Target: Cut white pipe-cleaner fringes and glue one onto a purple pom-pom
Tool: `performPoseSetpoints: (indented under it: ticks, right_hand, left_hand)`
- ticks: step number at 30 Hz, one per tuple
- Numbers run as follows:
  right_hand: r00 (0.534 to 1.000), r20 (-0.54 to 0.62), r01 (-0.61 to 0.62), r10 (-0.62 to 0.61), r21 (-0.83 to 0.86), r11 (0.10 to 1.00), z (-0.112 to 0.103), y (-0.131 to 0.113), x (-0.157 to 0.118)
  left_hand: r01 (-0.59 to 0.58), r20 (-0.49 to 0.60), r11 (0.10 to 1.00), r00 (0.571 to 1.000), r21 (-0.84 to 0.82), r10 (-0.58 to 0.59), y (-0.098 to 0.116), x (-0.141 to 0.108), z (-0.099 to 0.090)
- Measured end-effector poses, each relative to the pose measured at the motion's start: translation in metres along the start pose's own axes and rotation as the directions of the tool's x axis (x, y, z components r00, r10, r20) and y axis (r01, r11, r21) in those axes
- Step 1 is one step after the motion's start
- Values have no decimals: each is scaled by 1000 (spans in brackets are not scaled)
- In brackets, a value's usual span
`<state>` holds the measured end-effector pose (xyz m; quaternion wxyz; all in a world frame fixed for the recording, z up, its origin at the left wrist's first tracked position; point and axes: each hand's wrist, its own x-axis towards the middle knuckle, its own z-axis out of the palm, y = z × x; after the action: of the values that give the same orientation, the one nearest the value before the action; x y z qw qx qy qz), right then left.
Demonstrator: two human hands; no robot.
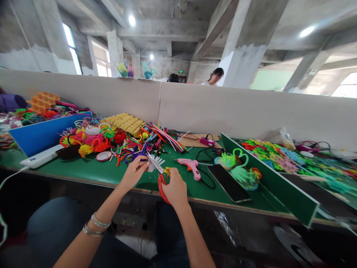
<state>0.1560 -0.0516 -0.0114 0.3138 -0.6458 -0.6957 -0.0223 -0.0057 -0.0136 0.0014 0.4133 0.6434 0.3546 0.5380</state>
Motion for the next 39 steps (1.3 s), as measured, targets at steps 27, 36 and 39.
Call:
performPoseSetpoints:
  ticks: [27, 36, 39]
  right_hand:
    - [1000, 25, -14, 14, 18, 1000, 0, 1, -1]
    - [1000, 28, 4, -5, 32, 999, 1, 4, 0]
    - [1000, 15, 24, -25, 54, 998, 1, 5, 0]
  left_hand:
    - [-2, -14, 1000, 1000, -25, 2, -4, 0, 1]
    - [-1, -21, 1000, 1000, -9, 1, -2, 1, 1]
    - [-1, -23, 1000, 1000, 1, 1, -2, 1, 1]
